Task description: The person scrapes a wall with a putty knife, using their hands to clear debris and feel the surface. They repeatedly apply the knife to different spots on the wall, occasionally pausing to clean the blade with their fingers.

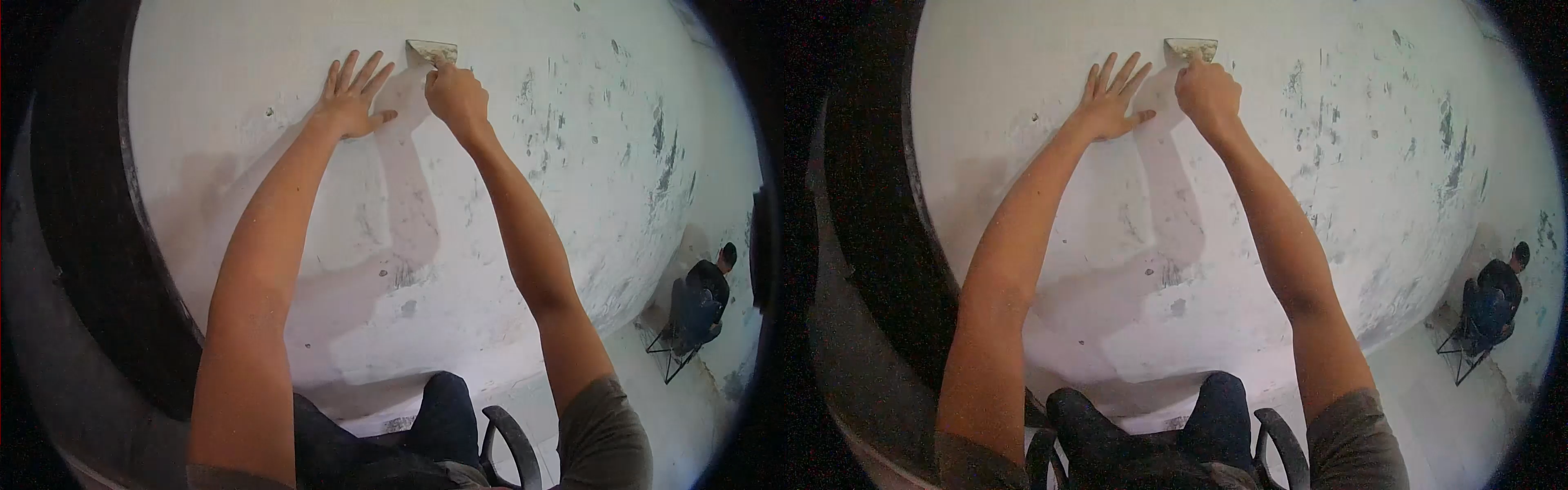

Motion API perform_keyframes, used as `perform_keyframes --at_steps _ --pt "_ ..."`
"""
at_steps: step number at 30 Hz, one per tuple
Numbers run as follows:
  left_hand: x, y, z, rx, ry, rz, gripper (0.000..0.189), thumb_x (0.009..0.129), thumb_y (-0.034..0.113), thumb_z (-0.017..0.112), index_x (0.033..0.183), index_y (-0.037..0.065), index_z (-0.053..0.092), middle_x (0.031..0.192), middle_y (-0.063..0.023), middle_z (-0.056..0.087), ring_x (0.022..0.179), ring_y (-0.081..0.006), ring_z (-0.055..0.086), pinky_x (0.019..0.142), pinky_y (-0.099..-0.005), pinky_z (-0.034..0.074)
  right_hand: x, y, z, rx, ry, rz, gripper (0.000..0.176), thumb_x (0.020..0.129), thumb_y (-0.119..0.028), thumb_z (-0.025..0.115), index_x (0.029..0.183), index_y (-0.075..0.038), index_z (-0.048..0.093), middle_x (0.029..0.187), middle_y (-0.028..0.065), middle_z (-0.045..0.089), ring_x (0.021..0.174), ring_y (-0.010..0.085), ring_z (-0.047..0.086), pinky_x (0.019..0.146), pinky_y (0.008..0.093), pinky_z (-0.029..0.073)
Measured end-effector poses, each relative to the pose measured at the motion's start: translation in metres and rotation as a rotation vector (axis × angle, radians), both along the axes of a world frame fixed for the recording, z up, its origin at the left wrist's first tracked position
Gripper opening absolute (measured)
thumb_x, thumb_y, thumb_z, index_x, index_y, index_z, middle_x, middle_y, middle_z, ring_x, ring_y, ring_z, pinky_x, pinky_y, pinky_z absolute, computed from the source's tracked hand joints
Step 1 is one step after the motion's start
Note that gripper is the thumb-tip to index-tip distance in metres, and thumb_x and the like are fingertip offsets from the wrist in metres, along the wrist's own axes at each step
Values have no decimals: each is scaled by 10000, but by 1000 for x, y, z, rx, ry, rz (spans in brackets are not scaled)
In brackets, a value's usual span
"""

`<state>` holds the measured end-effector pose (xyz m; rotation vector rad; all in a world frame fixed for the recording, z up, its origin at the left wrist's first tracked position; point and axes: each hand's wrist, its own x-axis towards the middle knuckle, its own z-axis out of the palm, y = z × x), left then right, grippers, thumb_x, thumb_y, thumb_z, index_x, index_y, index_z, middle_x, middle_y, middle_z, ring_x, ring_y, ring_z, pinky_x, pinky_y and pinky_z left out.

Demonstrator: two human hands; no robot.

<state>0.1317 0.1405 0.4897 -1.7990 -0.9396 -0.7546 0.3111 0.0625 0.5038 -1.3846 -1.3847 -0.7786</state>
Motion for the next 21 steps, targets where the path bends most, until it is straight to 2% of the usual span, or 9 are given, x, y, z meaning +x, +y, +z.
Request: perform_keyframes --at_steps 6,8,10,11,15,18,20,21 --pt "5 -5 -4 -19 -19 20 854 903 641 434 1543 243 33 1609 -22 -23 1464 -323 -86 1181 -501 -45 -16 1 7 28 6 49 299 888 -239 480 1073 -53 623 931 225 681 875 399 670 767 499 524" --pt "5 -11 -1 -88 -33 70 827 912 608 433 1542 266 22 1609 25 -59 1466 -278 -128 1181 -487 -63 -28 -5 10 51 -17 80 288 881 -227 489 1056 -45 628 933 224 682 876 396 672 769 496 524" --pt "3 -9 -1 -83 -36 58 826 914 607 430 1542 265 17 1608 29 -64 1466 -277 -126 1181 -487 -62 -32 0 18 31 11 56 264 867 -213 511 1015 -34 636 935 221 684 880 391 673 755 487 527" --pt "3 -8 -2 -88 -34 43 825 916 606 427 1541 265 12 1607 32 -69 1466 -277 -124 1182 -487 -61 -34 4 19 97 -1 86 253 855 -205 529 997 -28 643 926 209 688 867 386 678 738 473 533" --pt "-1 -11 -9 -103 -19 104 824 916 604 426 1540 272 2 1606 35 -73 1467 -277 -117 1183 -484 -63 -39 4 13 32 -5 75 326 885 -254 470 1083 -58 640 941 223 682 883 405 666 771 511 518" --pt "-10 -5 -8 -49 -37 4 826 914 609 426 1540 275 1 1607 33 -68 1467 -283 -112 1183 -488 -60 -44 0 16 26 -49 61 319 886 -248 468 1087 -57 626 944 218 682 889 401 666 769 519 515" --pt "-9 -9 -11 -75 -19 52 834 909 614 432 1540 276 2 1608 29 -57 1468 -288 -104 1183 -489 -59 -49 3 16 149 21 72 208 796 -154 579 926 -25 676 874 192 696 846 363 688 717 455 536" --pt "-10 -7 -12 -85 -18 50 834 909 614 432 1540 276 2 1608 29 -57 1468 -288 -104 1183 -489 -59 -50 3 14 139 22 69 208 796 -154 579 926 -25 676 874 192 696 846 363 688 717 455 536"
